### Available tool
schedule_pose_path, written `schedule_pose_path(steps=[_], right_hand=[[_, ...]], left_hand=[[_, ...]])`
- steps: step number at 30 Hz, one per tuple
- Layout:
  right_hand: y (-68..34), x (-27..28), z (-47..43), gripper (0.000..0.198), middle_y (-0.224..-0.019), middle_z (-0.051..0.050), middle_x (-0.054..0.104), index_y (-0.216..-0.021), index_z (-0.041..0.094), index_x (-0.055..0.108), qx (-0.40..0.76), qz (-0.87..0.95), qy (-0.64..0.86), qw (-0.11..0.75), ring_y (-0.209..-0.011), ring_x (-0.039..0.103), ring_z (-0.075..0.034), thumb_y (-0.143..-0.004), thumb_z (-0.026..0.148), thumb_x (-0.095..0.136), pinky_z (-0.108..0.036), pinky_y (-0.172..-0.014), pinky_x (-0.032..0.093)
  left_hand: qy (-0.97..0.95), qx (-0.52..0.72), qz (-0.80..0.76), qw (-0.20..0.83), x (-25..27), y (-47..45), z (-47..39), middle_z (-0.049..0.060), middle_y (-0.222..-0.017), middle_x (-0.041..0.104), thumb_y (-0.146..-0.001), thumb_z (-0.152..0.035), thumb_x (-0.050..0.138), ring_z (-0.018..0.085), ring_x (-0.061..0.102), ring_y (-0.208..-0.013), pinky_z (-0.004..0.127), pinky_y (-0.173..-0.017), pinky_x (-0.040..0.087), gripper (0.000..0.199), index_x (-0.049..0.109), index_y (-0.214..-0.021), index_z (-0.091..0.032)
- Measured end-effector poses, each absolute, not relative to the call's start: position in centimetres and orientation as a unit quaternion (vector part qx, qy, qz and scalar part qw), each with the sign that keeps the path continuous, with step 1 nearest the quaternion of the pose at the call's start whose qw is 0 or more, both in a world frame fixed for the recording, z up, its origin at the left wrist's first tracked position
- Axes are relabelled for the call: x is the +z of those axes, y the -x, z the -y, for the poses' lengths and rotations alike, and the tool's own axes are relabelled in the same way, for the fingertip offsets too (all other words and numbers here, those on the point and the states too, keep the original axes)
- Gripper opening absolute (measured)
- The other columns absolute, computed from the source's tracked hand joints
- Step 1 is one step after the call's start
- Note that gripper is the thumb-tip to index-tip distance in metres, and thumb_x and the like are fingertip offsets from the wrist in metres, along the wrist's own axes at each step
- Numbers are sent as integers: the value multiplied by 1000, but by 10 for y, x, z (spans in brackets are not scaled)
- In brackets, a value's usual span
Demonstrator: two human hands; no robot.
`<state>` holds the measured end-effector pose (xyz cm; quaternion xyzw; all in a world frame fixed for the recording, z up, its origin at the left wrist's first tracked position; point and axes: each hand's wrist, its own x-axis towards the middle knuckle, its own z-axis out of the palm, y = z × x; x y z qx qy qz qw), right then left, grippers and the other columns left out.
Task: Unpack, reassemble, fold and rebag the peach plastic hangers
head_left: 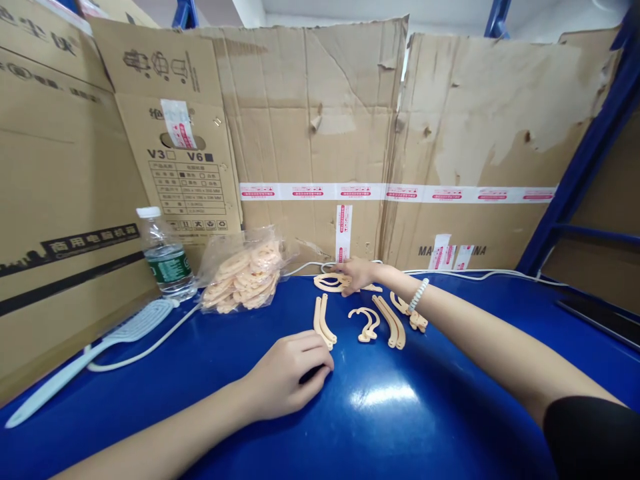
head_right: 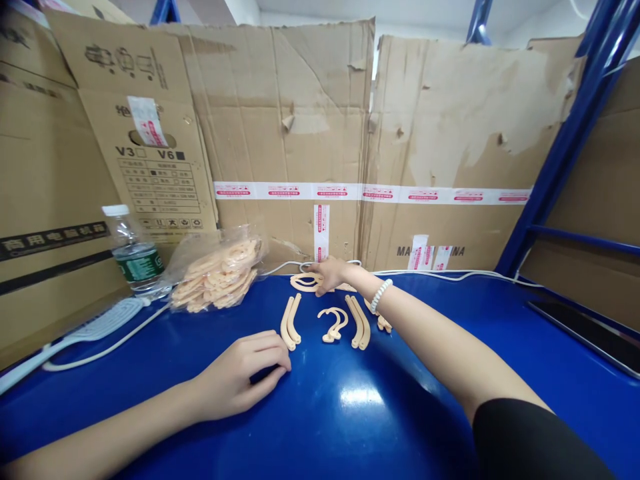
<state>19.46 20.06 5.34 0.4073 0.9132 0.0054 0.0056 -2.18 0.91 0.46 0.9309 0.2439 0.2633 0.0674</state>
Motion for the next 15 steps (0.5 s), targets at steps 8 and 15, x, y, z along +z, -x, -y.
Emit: schedule_pose_path(steps=[8,15], right_hand=[[-190,48,-188,29,-113,-7,64,-114,15,62,-33,-891,-453,13,-96,64,-21,-94,35,60,-41,-82,55],[-190,44,-181,29,-117,-8,63,-116,16,60,-72,-875,-475,-58,-100,63,-22,-94,33,60,-42,-85,54]], left_hand=[[-933,267,-235,59,6,21,-8,5,-83,65,-91,-10,44,18,57,-77,29,-72,45,19,61,-88,-18],[-933,264,-236,57,9,20,-6,5,-83,65,-91,-10,43,18,58,-77,29,-71,46,20,62,-87,-18]])
